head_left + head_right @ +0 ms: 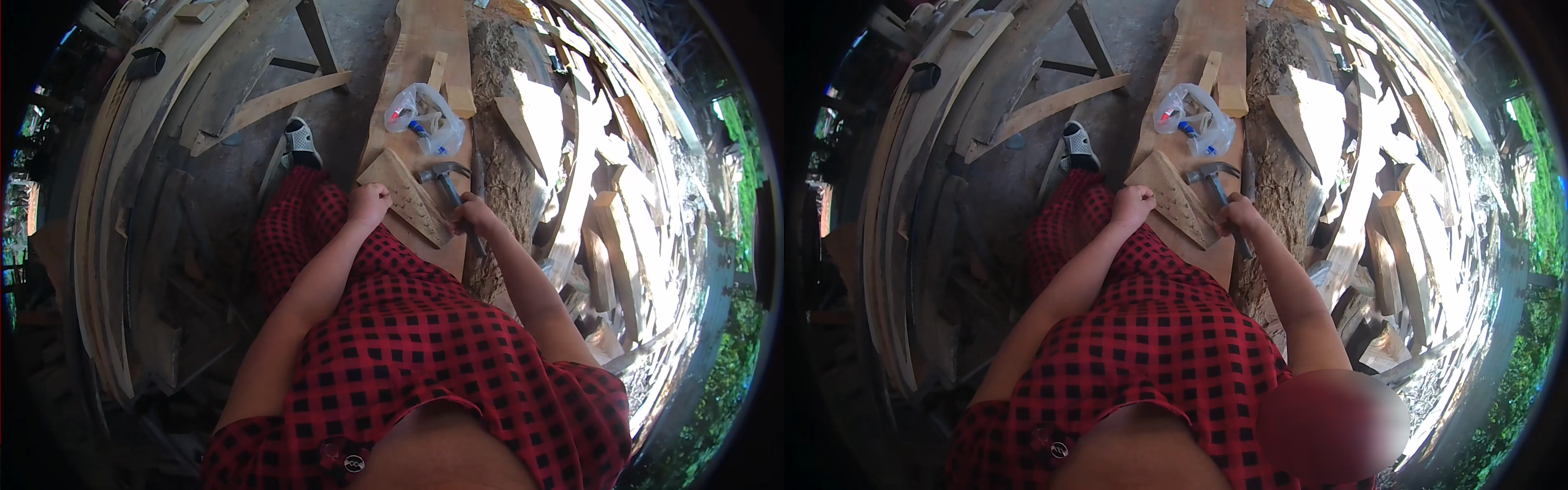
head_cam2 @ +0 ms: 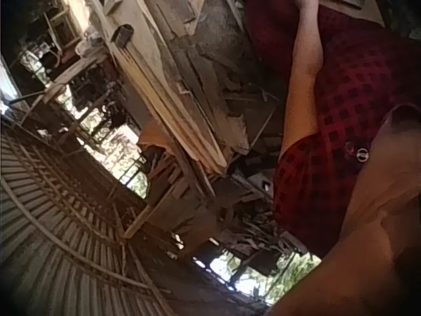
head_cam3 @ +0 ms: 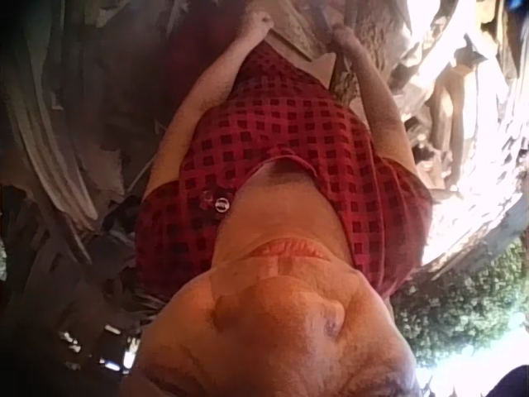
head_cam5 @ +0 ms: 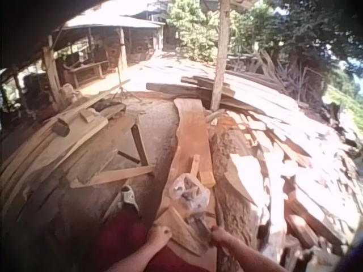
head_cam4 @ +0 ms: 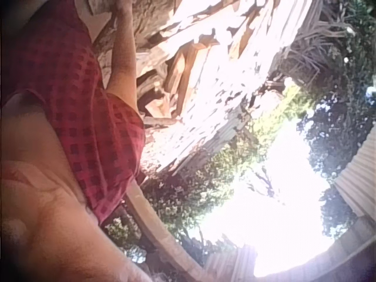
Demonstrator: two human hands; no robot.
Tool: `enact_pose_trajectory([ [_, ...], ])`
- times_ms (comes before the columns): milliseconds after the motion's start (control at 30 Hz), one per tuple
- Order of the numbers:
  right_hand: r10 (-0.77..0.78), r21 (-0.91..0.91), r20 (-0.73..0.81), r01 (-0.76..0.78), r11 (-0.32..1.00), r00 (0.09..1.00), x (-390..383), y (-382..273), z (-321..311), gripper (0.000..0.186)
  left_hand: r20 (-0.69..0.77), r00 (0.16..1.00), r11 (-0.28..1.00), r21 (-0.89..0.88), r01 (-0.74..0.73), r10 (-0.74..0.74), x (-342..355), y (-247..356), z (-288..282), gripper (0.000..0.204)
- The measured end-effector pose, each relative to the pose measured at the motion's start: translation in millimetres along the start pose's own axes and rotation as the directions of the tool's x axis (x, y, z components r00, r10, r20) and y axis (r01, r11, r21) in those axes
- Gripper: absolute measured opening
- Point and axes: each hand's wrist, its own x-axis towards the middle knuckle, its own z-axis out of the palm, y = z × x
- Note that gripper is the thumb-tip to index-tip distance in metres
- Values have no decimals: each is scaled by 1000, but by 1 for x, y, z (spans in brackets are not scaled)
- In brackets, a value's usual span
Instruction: Sanding wood planks and hammering nails into a small wooden piece.
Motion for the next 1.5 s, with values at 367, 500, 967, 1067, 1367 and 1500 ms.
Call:
enact_pose_trajectory([
  [367, -386, 0, -187, 393, 919, 903, -86, -61, 36, 26, 23, 1000, 1000, 21, 3, -3, -1, 5, -1, 11],
  [500, -500, -218, -133, 467, 857, 856, -83, -50, 44, 28, 43, 999, 1000, 12, 5, -6, -2, 5, -1, 11],
  [967, -544, -489, -95, 437, 755, 834, -100, -59, 59, 32, -44, 998, 999, 22, -38, 39, -1, 0, 4, 16],
  [1067, -592, -555, -88, 454, 697, 801, -92, -46, 58, 30, 21, 999, 996, 72, 48, -49, 1, 3, 3, 10],
  [1367, -578, -404, -145, 485, 776, 803, -101, -56, 61, 28, -13, 1000, 998, 66, -15, 15, 4, -6, 8, 15],
  [1500, -636, -579, -92, 478, 660, 766, -85, -37, 60, 30, 0, 1000, 998, 46, 31, -31, 3, -2, 4, 17],
])
